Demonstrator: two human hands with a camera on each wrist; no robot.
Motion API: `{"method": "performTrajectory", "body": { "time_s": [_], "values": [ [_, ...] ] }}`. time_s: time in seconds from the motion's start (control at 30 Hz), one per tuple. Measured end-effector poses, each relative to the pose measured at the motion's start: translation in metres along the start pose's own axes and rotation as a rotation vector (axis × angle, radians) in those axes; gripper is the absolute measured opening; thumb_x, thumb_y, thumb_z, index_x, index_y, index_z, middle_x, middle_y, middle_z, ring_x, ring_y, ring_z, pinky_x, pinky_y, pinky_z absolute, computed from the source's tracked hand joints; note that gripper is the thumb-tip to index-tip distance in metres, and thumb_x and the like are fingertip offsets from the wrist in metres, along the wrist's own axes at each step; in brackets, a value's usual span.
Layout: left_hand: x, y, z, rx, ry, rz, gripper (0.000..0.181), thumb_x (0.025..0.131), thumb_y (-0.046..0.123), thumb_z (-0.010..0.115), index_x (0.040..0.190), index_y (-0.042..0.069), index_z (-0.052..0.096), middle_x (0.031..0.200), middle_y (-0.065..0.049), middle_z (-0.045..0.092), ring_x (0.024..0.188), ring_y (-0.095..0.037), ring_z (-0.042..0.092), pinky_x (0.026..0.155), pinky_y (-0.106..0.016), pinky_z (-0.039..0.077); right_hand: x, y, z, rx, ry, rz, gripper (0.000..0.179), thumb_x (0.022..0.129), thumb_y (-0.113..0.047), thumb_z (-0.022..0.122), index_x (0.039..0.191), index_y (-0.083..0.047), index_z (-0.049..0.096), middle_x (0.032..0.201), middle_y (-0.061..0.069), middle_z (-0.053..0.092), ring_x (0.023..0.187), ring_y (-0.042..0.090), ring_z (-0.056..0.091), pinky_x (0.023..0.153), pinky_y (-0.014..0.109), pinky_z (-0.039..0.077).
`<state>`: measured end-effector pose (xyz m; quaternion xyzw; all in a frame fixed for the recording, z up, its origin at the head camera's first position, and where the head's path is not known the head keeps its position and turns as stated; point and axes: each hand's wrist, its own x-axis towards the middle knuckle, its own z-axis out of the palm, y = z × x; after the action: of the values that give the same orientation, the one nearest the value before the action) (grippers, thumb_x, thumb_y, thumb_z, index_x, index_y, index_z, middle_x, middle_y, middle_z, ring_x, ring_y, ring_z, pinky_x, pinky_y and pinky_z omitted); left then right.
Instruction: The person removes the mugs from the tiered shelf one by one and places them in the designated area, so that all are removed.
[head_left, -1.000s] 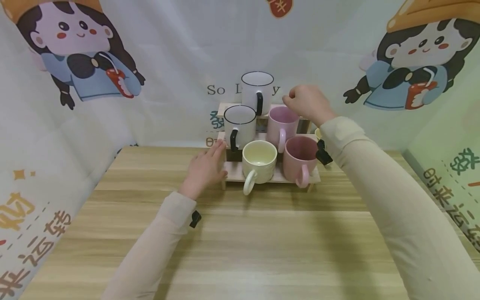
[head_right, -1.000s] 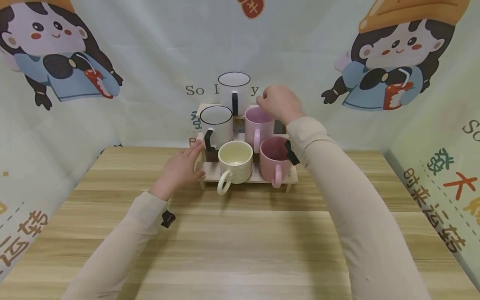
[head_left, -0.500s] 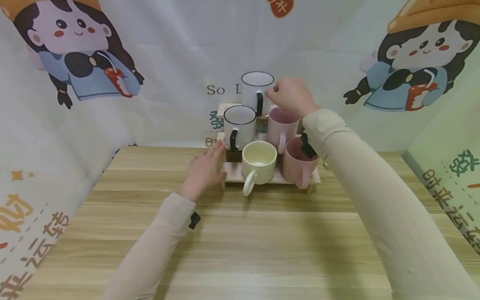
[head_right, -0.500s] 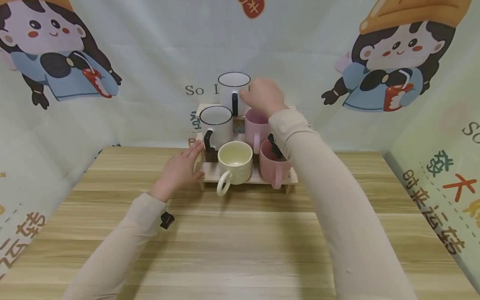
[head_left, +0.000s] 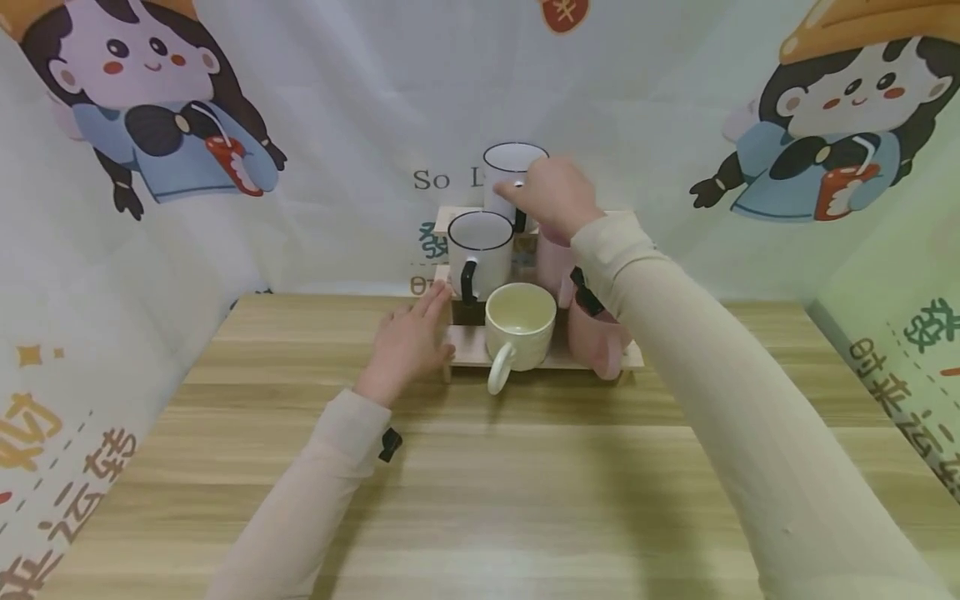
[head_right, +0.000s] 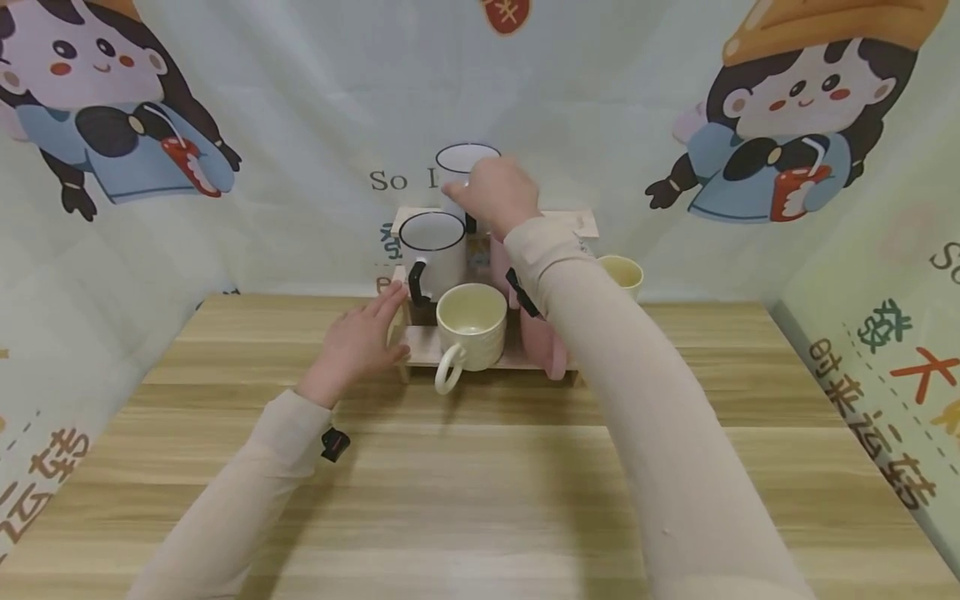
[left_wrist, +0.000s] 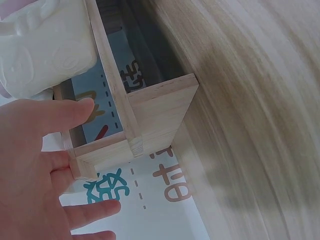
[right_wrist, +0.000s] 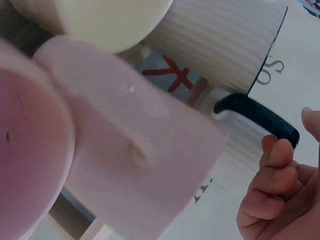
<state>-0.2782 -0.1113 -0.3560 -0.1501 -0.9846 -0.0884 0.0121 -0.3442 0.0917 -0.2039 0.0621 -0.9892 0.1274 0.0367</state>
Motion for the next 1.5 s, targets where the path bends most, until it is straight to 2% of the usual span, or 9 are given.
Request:
{"method": "performTrajectory", "body": {
  "time_s": [0.1,0.23,0.5,0.7,0.87,1.0,1.23,1.5],
  "values": [
    [-0.002,0.000,0.001,0.001,0.003,0.003,0.089,0.086,0.036,0.067,0.154,0.016,0.013,0.161,-0.001,0.011,0.130,-0.044,0.041,0.109,-0.059,0.031,0.000,-0.004,0.005,0.028,-0.010,0.032,0.047,0.096,-0.051,0.044,0.070,-0.012,0.048,0.071,0.002,0.044,0.066,0.016,0.046,0.055,0.025,0.039],
    [-0.002,0.000,0.002,0.016,0.015,0.005,0.088,0.086,0.036,0.067,0.154,0.017,0.015,0.161,-0.001,0.013,0.129,-0.043,0.043,0.108,-0.059,0.032,0.002,-0.005,0.009,0.065,0.007,0.058,0.039,0.097,-0.038,0.044,0.069,-0.011,0.046,0.071,0.002,0.045,0.065,0.016,0.047,0.051,0.025,0.038],
    [0.000,-0.002,0.003,0.023,0.013,-0.019,0.083,0.087,0.028,0.062,0.154,0.019,0.015,0.161,0.003,0.012,0.132,-0.042,0.041,0.112,-0.062,0.023,0.006,-0.006,0.016,0.088,0.045,0.044,0.035,0.096,-0.026,0.041,0.066,-0.010,0.045,0.069,0.003,0.048,0.063,0.016,0.046,0.051,0.024,0.036],
    [-0.002,-0.003,0.002,0.018,0.006,-0.024,0.079,0.089,0.028,0.060,0.154,0.020,0.016,0.161,0.004,0.012,0.133,-0.042,0.040,0.113,-0.063,0.014,0.004,-0.001,0.019,0.085,0.125,0.013,0.038,0.097,-0.022,0.038,0.062,-0.009,0.045,0.064,0.004,0.047,0.061,0.018,0.046,0.051,0.024,0.036],
    [-0.002,-0.003,0.002,0.030,0.011,-0.022,0.077,0.089,0.028,0.058,0.154,0.020,0.016,0.161,0.004,0.012,0.132,-0.042,0.041,0.114,-0.063,0.012,0.005,0.003,0.019,0.054,0.204,-0.006,0.040,0.099,-0.024,0.037,0.063,-0.009,0.043,0.065,0.004,0.045,0.062,0.018,0.046,0.051,0.024,0.037],
    [0.000,-0.002,0.002,0.027,0.012,-0.011,0.080,0.088,0.026,0.060,0.154,0.019,0.016,0.161,0.002,0.012,0.131,-0.043,0.042,0.114,-0.062,0.017,0.006,0.006,0.018,0.035,0.233,-0.011,0.040,0.101,-0.027,0.035,0.066,-0.009,0.044,0.070,0.006,0.049,0.066,0.021,0.049,0.055,0.027,0.040],
    [-0.002,0.000,0.004,0.026,0.023,0.014,0.082,0.087,0.024,0.063,0.154,0.014,0.017,0.161,-0.002,0.014,0.124,-0.042,0.049,0.110,-0.055,0.033,0.004,0.011,0.012,0.031,0.309,0.009,0.040,0.101,-0.030,0.037,0.078,-0.003,0.055,0.077,0.010,0.057,0.070,0.023,0.053,0.059,0.030,0.043],
    [-0.001,0.000,0.001,0.030,0.029,0.011,0.081,0.087,0.024,0.062,0.154,0.014,0.018,0.161,-0.002,0.014,0.123,-0.042,0.050,0.110,-0.054,0.033,0.004,0.019,0.002,0.031,0.398,-0.008,0.042,0.101,-0.031,0.038,0.092,0.002,0.061,0.083,0.016,0.062,0.073,0.027,0.055,0.065,0.039,0.050]
  ]
}}
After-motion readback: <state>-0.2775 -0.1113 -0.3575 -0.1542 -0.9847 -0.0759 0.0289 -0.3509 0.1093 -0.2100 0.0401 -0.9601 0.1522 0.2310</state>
